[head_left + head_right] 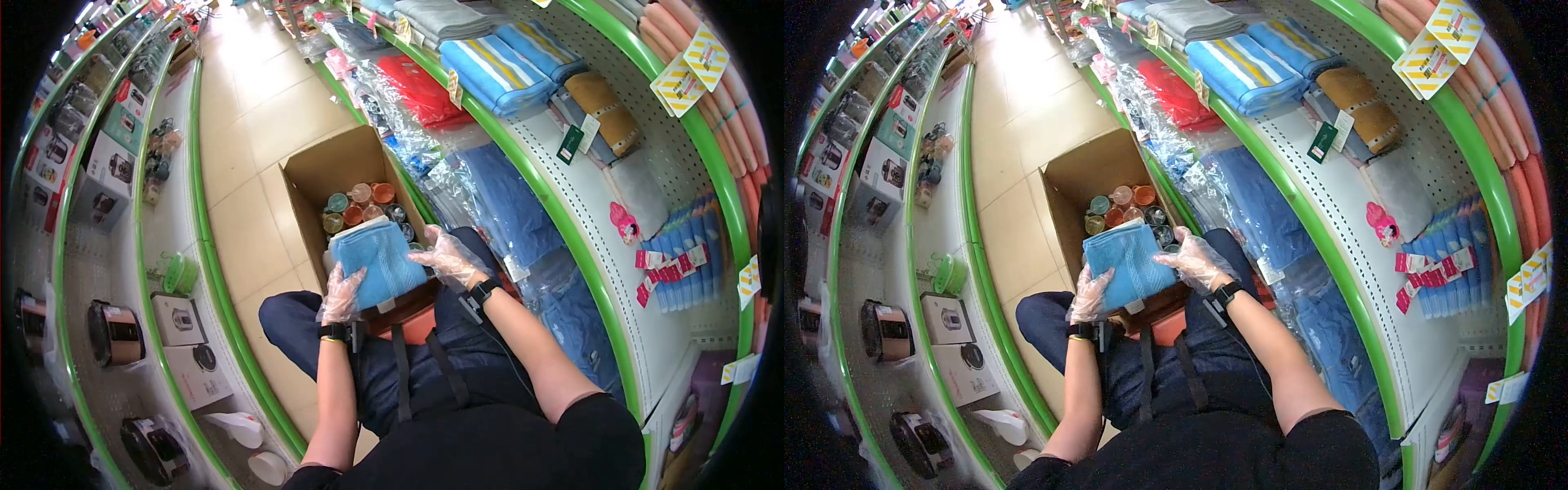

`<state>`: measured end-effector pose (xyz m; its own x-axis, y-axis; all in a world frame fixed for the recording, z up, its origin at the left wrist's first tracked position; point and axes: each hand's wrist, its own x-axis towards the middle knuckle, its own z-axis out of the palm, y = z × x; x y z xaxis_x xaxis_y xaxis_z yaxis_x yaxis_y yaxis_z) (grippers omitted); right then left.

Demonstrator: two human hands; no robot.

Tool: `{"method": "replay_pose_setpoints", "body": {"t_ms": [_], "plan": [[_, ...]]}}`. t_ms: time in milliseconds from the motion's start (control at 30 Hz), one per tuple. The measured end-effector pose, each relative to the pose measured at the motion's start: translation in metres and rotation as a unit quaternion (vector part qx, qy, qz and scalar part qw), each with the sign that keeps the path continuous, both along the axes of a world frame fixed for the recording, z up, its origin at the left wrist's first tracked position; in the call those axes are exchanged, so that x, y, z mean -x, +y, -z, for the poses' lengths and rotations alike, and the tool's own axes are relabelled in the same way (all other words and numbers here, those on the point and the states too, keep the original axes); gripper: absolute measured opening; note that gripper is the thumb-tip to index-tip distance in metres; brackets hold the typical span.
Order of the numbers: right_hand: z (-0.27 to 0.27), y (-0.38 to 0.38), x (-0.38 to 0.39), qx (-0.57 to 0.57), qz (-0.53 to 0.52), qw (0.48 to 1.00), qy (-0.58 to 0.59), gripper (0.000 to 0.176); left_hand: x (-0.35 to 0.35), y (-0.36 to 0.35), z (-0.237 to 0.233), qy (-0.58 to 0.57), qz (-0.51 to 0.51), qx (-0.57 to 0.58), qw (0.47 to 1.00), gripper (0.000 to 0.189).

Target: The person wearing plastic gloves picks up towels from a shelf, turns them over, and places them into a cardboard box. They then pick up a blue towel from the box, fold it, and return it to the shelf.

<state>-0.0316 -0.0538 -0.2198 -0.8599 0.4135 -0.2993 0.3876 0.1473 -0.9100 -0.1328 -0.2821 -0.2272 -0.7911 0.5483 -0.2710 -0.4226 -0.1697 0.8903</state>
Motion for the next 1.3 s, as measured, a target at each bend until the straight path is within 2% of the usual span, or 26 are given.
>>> {"method": "replay_pose_setpoints", "body": {"t_ms": [33,100,133,167,233,267,300,400,433,500,533,567,633,667,700,733,767,833,867,900,967,1000,1033,1100,1167,1300], "plan": [[-0.009,0.001,-0.005,-0.003,0.002,1.0,-0.002,0.09,-0.003,0.001,-0.02,-0.002,0.028,-0.01,1.0,0.036],[-0.018,0.002,-0.014,0.103,-0.021,0.994,0.034,0.1,-0.006,0.003,-0.043,-0.007,0.055,-0.022,0.998,0.036],[-0.021,0.0,-0.017,0.2,-0.018,0.978,0.058,0.096,-0.006,0.002,-0.049,0.018,0.086,-0.005,0.996,0.036],[-0.02,0.001,-0.019,0.2,-0.02,0.978,0.057,0.096,-0.006,0.0,-0.059,0.045,0.116,0.012,0.992,0.036],[-0.016,0.007,-0.025,0.35,-0.053,0.933,0.057,0.087,-0.011,0.002,-0.088,0.057,0.144,0.01,0.988,0.04],[-0.046,0.0,-0.033,0.418,-0.053,0.904,0.072,0.077,-0.013,0.005,-0.096,0.054,0.145,-0.008,0.988,0.041],[-0.04,0.001,-0.038,0.416,-0.05,0.905,0.074,0.077,-0.016,0.008,-0.102,0.05,0.148,-0.027,0.987,0.043],[-0.032,0.007,-0.055,0.638,-0.064,0.742,0.195,0.062,-0.015,0.018,-0.111,0.016,0.171,-0.039,0.984,0.044],[-0.028,0.009,-0.058,0.637,-0.061,0.743,0.198,0.062,-0.015,0.02,-0.113,-0.014,0.177,-0.046,0.983,0.044],[0.0,0.018,-0.061,0.682,-0.046,0.7,0.209,0.057,-0.016,0.023,-0.095,-0.005,0.177,-0.035,0.984,0.043],[0.043,0.03,-0.062,0.718,-0.03,0.666,0.203,0.047,-0.019,0.024,-0.092,0.003,0.161,-0.015,0.987,0.042],[0.021,0.024,-0.064,0.716,-0.027,0.666,0.207,0.047,-0.022,0.024,-0.086,0.009,0.146,0.005,0.989,0.042],[-0.057,0.004,-0.063,0.522,-0.023,0.842,0.134,0.038,-0.027,0.022,-0.072,0.034,0.151,0.0,0.988,0.046],[-0.038,0.006,-0.061,0.419,-0.044,0.903,0.082,0.035,-0.03,0.02,-0.069,0.015,0.132,0.026,0.991,0.049],[-0.049,0.007,-0.064,0.246,-0.128,0.952,0.133,0.037,-0.032,0.019,-0.066,-0.004,0.113,0.054,0.992,0.052],[-0.05,0.007,-0.063,0.193,-0.137,0.963,0.133,0.041,-0.031,0.02,-0.064,-0.005,0.119,0.041,0.992,0.056],[-0.051,0.008,-0.062,0.139,-0.144,0.971,0.131,0.044,-0.03,0.019,-0.062,-0.007,0.126,0.028,0.992,0.06],[-0.086,0.009,-0.06,0.117,-0.078,0.984,0.112,0.044,-0.025,0.016,-0.018,-0.017,0.033,0.052,0.998,0.054],[-0.102,0.012,-0.06,0.104,-0.026,0.99,0.089,0.045,-0.012,0.009,-0.014,-0.054,0.094,0.036,0.993,0.044],[-0.108,0.02,-0.061,0.163,-0.019,0.973,0.16,0.043,-0.006,0.011,-0.011,-0.065,0.09,-0.003,0.994,0.036],[-0.157,0.037,-0.07,0.198,0.046,0.964,0.171,0.044,-0.001,0.002,-0.002,-0.074,0.025,-0.037,0.996,0.035],[-0.185,0.041,-0.076,0.169,0.096,0.956,0.22,0.044,-0.002,-0.001,-0.003,-0.115,-0.017,-0.034,0.993,0.033],[-0.206,0.048,-0.08,0.138,0.145,0.942,0.269,0.045,0.003,-0.008,0.012,-0.116,-0.014,-0.037,0.993,0.033],[-0.225,0.076,-0.091,0.121,0.189,0.925,0.307,0.045,0.02,-0.019,0.054,-0.161,-0.047,0.042,0.985,0.033],[-0.223,0.109,-0.099,0.184,0.249,0.893,0.327,0.044,0.014,-0.015,0.05,-0.139,-0.062,0.023,0.988,0.032],[-0.18,0.172,-0.097,0.217,0.319,0.865,0.321,0.036,0.013,-0.014,0.054,-0.146,-0.078,0.0,0.986,0.029]]}}
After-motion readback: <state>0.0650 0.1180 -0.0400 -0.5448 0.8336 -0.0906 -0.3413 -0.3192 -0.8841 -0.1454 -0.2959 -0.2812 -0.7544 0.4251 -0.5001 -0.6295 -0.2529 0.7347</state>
